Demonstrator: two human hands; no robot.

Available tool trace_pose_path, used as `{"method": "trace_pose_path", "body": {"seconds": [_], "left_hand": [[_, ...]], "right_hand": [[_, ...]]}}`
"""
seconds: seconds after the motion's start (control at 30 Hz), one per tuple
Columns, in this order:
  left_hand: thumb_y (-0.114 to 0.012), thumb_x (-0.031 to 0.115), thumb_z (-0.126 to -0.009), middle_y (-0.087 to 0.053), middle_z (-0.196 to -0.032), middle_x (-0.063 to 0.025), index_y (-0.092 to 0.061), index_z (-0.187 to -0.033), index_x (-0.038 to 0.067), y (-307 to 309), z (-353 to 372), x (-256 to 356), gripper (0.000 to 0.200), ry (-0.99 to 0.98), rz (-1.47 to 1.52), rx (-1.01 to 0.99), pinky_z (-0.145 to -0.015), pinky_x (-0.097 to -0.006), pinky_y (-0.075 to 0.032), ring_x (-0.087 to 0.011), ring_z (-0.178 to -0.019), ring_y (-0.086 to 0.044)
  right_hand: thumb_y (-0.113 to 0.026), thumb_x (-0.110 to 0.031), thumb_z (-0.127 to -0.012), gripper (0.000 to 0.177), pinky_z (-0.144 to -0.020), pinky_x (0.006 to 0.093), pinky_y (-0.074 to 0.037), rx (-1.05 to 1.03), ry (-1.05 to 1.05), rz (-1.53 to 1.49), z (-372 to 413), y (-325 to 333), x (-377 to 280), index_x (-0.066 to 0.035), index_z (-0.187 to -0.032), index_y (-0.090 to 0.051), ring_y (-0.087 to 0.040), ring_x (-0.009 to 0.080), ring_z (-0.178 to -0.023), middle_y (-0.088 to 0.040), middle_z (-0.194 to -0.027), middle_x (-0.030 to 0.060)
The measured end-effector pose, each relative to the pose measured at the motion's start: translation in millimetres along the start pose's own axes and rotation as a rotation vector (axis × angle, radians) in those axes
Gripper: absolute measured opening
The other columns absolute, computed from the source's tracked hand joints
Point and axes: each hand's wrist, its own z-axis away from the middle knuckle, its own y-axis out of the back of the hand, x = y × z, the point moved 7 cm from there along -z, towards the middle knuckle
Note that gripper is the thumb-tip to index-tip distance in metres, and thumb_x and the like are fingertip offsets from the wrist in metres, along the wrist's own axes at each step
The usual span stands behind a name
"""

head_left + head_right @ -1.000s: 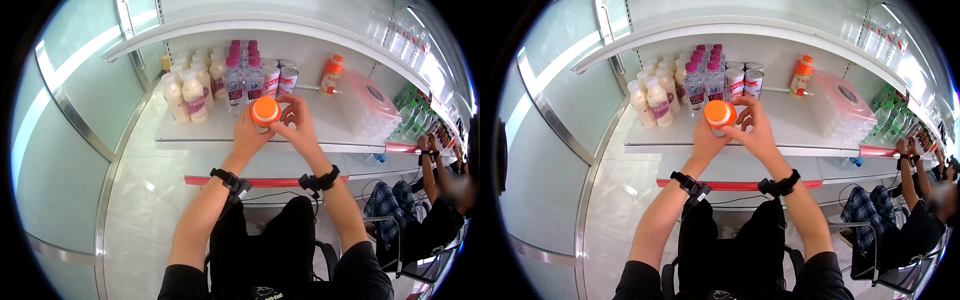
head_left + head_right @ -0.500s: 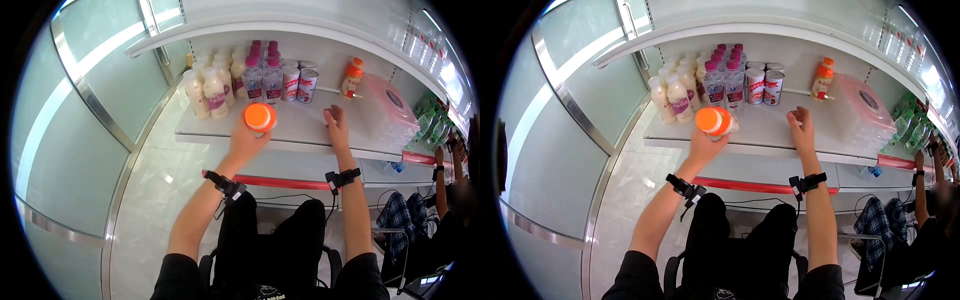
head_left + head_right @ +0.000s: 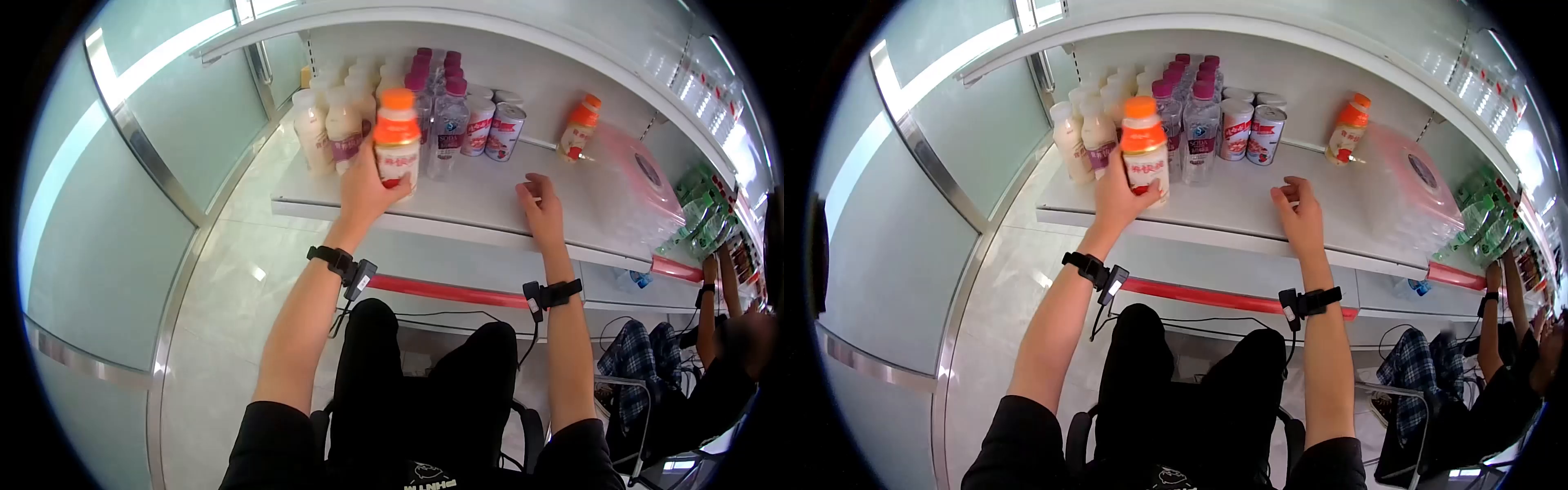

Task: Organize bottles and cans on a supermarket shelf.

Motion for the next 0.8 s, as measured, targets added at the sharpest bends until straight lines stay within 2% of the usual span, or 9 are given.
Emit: {"method": "trace_pose_path", "body": {"seconds": [0.03,0.1,0.17,0.23,0.37,0.47,0.7,0.77,0.8], "left_hand": [[-0.081,0.029,-0.072,-0.064,-0.114,-0.0227,-0.04,-0.138,0.002,0.5,-2.1,-3.2,0.082,0.006,-0.001,0.003,-0.091,-0.0412,-0.051,-0.0356,-0.107,-0.064],[-0.081,0.034,-0.072,-0.065,-0.114,-0.0205,-0.046,-0.134,0.004,-9.5,-5.3,-4.1,0.077,-0.037,-0.069,-0.131,-0.09,-0.0406,-0.051,-0.0346,-0.105,-0.065],[-0.081,0.036,-0.072,-0.065,-0.115,-0.0182,-0.052,-0.129,0.005,-11.9,-4.1,-7.7,0.071,0.008,0.015,-0.143,-0.089,-0.0403,-0.051,-0.0338,-0.105,-0.065],[-0.081,0.037,-0.071,-0.067,-0.107,-0.0174,-0.056,-0.121,0.004,-8.4,-3.4,-5.4,0.065,0.009,0.048,-0.106,-0.083,-0.0422,-0.052,-0.0346,-0.096,-0.065],[-0.081,0.038,-0.072,-0.067,-0.107,-0.0169,-0.056,-0.121,0.005,-7.7,-2.9,-5.7,0.064,0.043,0.117,-0.123,-0.082,-0.0418,-0.052,-0.0338,-0.096,-0.066],[-0.081,0.039,-0.072,-0.067,-0.107,-0.0167,-0.057,-0.12,0.005,-4.9,-4.4,-0.7,0.063,-0.025,0.055,-0.087,-0.083,-0.041,-0.053,-0.0332,-0.096,-0.067],[-0.081,0.039,-0.074,-0.067,-0.112,-0.018,-0.051,-0.129,0.005,-10.5,-4.6,-6.9,0.071,0.002,0.057,-0.188,-0.086,-0.0419,-0.052,-0.0346,-0.101,-0.066],[-0.081,0.04,-0.075,-0.067,-0.113,-0.0181,-0.049,-0.131,0.005,-16.6,-0.3,-5.3,0.073,-0.001,0.068,-0.189,-0.086,-0.0423,-0.052,-0.0349,-0.102,-0.066],[-0.08,0.04,-0.075,-0.067,-0.112,-0.0181,-0.05,-0.13,0.005,-13.0,-0.6,-2.3,0.072,0.001,0.099,-0.177,-0.086,-0.0423,-0.052,-0.0349,-0.102,-0.066]], "right_hand": [[-0.069,-0.026,-0.091,0.037,-0.068,0.0303,-0.05,-0.05,0.041,0.046,-2.2,-4.0,-0.2,0.001,-0.116,-0.061,-0.065,0.0173,-0.083,-0.07,-0.095,0.011],[-0.068,-0.025,-0.091,0.034,-0.067,0.03,-0.05,-0.099,0.081,0.097,-2.5,-8.9,-4.1,0.0,-0.111,-0.063,-0.065,0.0173,-0.081,-0.07,-0.091,0.0108],[-0.068,-0.025,-0.091,0.028,-0.066,0.0301,-0.05,-0.053,0.052,0.093,0.3,-4.1,-8.2,0.001,-0.103,-0.066,-0.064,0.0179,-0.076,-0.07,-0.088,0.0116],[-0.068,-0.024,-0.091,0.027,-0.066,0.0307,-0.05,-0.067,0.066,0.127,0.9,-4.2,-12.1,0.001,-0.101,-0.067,-0.064,0.0184,-0.075,-0.069,-0.088,0.0122],[-0.067,-0.023,-0.09,0.025,-0.064,0.0324,-0.05,-0.109,0.105,0.184,1.1,-7.1,-14.4,0.001,-0.098,-0.067,-0.064,0.0208,-0.074,-0.068,-0.086,0.0136],[-0.067,-0.023,-0.09,0.025,-0.064,0.033,-0.051,-0.102,0.08,0.193,0.4,-7.3,-11.2,0.001,-0.097,-0.067,-0.065,0.0218,-0.074,-0.068,-0.086,0.014],[-0.068,-0.022,-0.089,0.023,-0.067,0.0366,-0.052,-0.072,0.114,0.237,-2.2,-10.0,-1.7,-0.001,-0.097,-0.067,-0.066,0.0251,-0.078,-0.068,-0.088,0.0149],[-0.069,-0.022,-0.088,0.023,-0.07,0.0368,-0.053,-0.124,0.408,0.48,6.0,-19.0,-21.7,-0.002,-0.1,-0.066,-0.067,0.0267,-0.08,-0.068,-0.093,0.0148],[-0.069,-0.022,-0.088,0.025,-0.078,0.0377,-0.052,-0.206,0.365,0.478,4.3,-20.2,-19.6,-0.002,-0.103,-0.066,-0.066,0.0271,-0.087,-0.068,-0.102,0.015]]}}
